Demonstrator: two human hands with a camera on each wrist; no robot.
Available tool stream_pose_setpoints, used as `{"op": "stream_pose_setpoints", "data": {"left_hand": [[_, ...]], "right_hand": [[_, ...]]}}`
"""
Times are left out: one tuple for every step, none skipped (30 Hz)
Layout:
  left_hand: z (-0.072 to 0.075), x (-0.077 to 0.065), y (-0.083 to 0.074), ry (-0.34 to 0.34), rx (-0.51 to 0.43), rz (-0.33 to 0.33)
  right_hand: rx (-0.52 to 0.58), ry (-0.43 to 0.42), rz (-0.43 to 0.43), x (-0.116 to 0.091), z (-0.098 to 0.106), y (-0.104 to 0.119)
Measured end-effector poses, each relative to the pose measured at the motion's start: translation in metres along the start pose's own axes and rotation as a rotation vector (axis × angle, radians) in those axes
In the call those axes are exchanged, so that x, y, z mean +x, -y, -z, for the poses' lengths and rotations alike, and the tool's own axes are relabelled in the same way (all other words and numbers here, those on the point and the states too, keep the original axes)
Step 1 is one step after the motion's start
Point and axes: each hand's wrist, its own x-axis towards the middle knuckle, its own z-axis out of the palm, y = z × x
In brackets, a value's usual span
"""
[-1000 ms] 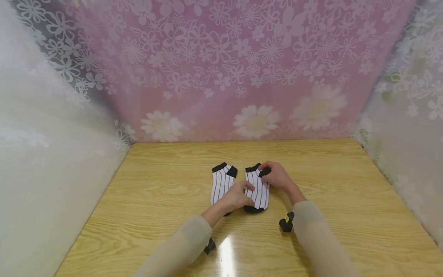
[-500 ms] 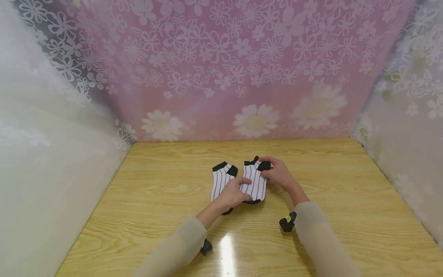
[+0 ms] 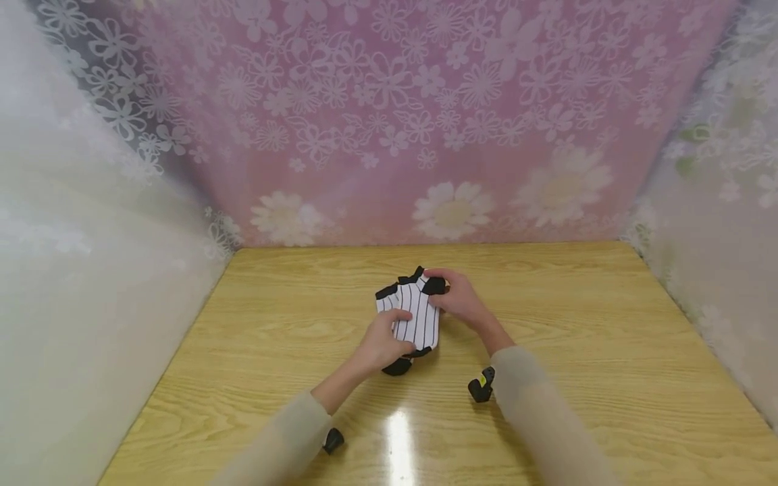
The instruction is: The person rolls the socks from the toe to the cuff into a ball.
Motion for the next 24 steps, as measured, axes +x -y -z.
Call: {"op": "stream_pose_setpoints", "data": {"left_hand": [[0.003, -0.001, 0.003, 0.002, 0.010, -0.001], [0.006, -0.003, 0.005, 0.003, 0.018, 0.001], [0.008, -0.004, 0.008, 0.007, 0.020, 0.007], [0.011, -0.005, 0.011, 0.011, 0.020, 0.014], [0.013, -0.006, 0.013, 0.013, 0.021, 0.019], [0.015, -0.007, 0.016, 0.014, 0.014, 0.024], [0.016, -0.008, 0.019, 0.013, 0.014, 0.028], [0.018, -0.008, 0.021, 0.014, 0.009, 0.034], [0.019, -0.009, 0.023, 0.015, 0.007, 0.042], [0.020, -0.009, 0.025, 0.016, 0.011, 0.047], [0.021, -0.009, 0.027, 0.019, 0.011, 0.052], [0.022, -0.010, 0.028, 0.026, 0.001, 0.059], [0.022, -0.010, 0.029, 0.034, -0.018, 0.065], [0.023, -0.011, 0.030, 0.045, -0.037, 0.072], [0.023, -0.012, 0.030, 0.055, -0.055, 0.079], [0.024, -0.012, 0.031, 0.064, -0.076, 0.084], [0.024, -0.013, 0.031, 0.073, -0.095, 0.091], [0.025, -0.013, 0.032, 0.078, -0.112, 0.095], [0.024, -0.013, 0.033, 0.084, -0.123, 0.098], [0.024, -0.013, 0.033, 0.090, -0.122, 0.100], [0.023, -0.012, 0.033, 0.097, -0.122, 0.102], [0.023, -0.012, 0.033, 0.104, -0.119, 0.106], [0.023, -0.012, 0.034, 0.112, -0.098, 0.108], [0.022, -0.011, 0.034, 0.121, -0.073, 0.109]], "right_hand": [[-0.012, 0.010, 0.004, 0.002, -0.005, 0.002], [-0.025, 0.018, 0.003, 0.004, -0.009, 0.003], [-0.039, 0.027, 0.002, 0.006, -0.014, 0.005], [-0.056, 0.035, 0.005, 0.008, -0.019, 0.006], [-0.081, 0.046, 0.013, 0.010, -0.023, 0.006], [-0.107, 0.054, 0.021, 0.012, -0.027, 0.006], [-0.134, 0.057, 0.027, 0.014, -0.031, 0.006], [-0.159, 0.058, 0.033, 0.016, -0.035, 0.005], [-0.183, 0.060, 0.042, 0.018, -0.038, 0.005], [-0.202, 0.062, 0.048, 0.019, -0.041, 0.004], [-0.221, 0.064, 0.051, 0.020, -0.044, 0.004], [-0.237, 0.064, 0.053, 0.021, -0.046, 0.003], [-0.246, 0.064, 0.052, 0.021, -0.049, 0.002], [-0.248, 0.066, 0.050, 0.021, -0.051, 0.002], [-0.251, 0.067, 0.053, 0.021, -0.052, 0.002], [-0.251, 0.067, 0.052, 0.022, -0.054, 0.001], [-0.256, 0.067, 0.055, 0.022, -0.055, 0.000], [-0.254, 0.065, 0.057, 0.023, -0.057, 0.000], [-0.249, 0.061, 0.053, 0.022, -0.057, -0.001], [-0.243, 0.059, 0.050, 0.022, -0.056, -0.002], [-0.241, 0.056, 0.046, 0.022, -0.056, -0.003], [-0.240, 0.056, 0.041, 0.022, -0.056, -0.004], [-0.243, 0.056, 0.040, 0.022, -0.056, -0.004], [-0.249, 0.056, 0.041, 0.022, -0.056, -0.005]]}}
